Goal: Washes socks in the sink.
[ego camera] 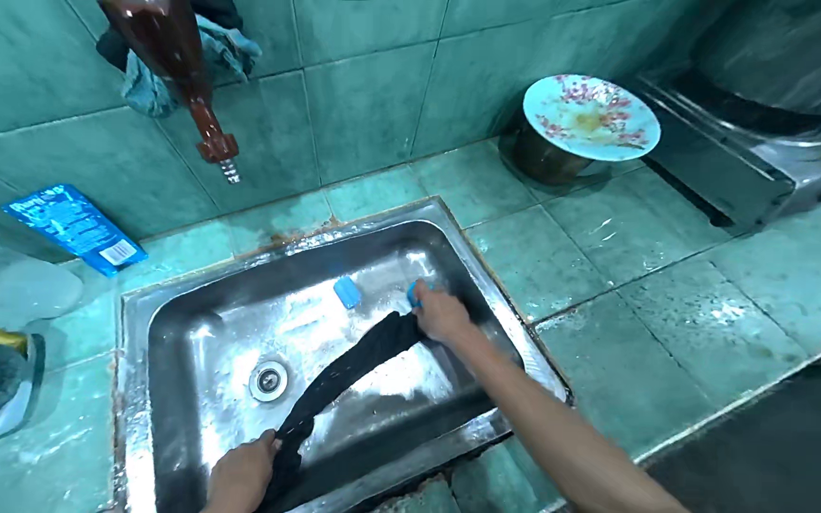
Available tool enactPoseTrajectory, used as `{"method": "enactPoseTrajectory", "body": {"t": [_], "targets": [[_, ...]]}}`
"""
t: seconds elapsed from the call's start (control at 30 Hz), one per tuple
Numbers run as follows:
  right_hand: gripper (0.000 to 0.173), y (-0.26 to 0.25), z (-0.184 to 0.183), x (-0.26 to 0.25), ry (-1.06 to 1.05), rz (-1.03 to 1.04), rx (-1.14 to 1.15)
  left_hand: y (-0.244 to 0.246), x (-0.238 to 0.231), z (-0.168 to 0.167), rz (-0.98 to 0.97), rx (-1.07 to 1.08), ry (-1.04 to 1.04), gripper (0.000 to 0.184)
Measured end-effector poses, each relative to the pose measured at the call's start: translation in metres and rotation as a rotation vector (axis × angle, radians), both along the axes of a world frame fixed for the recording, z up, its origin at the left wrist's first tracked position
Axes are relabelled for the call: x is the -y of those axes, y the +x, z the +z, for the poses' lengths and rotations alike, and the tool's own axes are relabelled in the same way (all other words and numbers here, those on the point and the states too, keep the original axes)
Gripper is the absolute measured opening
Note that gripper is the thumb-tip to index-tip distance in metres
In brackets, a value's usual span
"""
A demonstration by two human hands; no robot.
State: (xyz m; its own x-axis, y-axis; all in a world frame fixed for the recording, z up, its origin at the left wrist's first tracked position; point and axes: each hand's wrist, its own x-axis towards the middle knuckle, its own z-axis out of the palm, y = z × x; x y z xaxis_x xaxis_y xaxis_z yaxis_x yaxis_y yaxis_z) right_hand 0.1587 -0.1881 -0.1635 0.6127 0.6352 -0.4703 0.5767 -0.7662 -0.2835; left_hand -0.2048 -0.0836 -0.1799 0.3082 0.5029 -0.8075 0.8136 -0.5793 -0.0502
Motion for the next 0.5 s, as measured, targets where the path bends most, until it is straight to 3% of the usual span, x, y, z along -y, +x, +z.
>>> {"method": "enactPoseTrajectory", "body": {"t": [0.07, 0.13, 0.17, 0.23, 0.3, 0.4, 0.47, 0.5], "targets": [[0.049, -0.079, 0.002, -0.007, 0.091, 0.148, -0.090, 0.001, -0.002, -0.001, -0.002, 0.008, 0.001, 0.052], [0.049, -0.164, -0.009, -0.009, 0.136, 0.433, -0.290, -0.001, 0.000, 0.000, -0.017, -0.003, -0.005, 0.051], [0.047, -0.181, -0.012, -0.009, 0.137, 0.528, -0.360, -0.003, -0.001, 0.000, -0.021, -0.009, -0.002, 0.051], [0.053, -0.151, -0.015, -0.006, 0.057, 0.498, -0.359, -0.011, -0.007, -0.001, -0.033, -0.010, 0.000, 0.051], [0.051, -0.072, -0.025, 0.006, 0.027, 0.324, -0.252, -0.019, -0.008, -0.002, -0.043, -0.013, -0.017, 0.052], [0.042, 0.020, -0.009, 0.020, -0.017, 0.088, -0.089, -0.020, -0.009, -0.002, -0.040, -0.026, -0.019, 0.052], [0.042, 0.014, 0.005, 0.015, -0.016, 0.041, -0.042, -0.019, -0.009, -0.004, -0.026, -0.018, -0.012, 0.052], [0.045, -0.019, 0.010, 0.010, 0.041, 0.090, -0.064, -0.018, -0.009, -0.005, -0.016, -0.011, -0.013, 0.051]]}}
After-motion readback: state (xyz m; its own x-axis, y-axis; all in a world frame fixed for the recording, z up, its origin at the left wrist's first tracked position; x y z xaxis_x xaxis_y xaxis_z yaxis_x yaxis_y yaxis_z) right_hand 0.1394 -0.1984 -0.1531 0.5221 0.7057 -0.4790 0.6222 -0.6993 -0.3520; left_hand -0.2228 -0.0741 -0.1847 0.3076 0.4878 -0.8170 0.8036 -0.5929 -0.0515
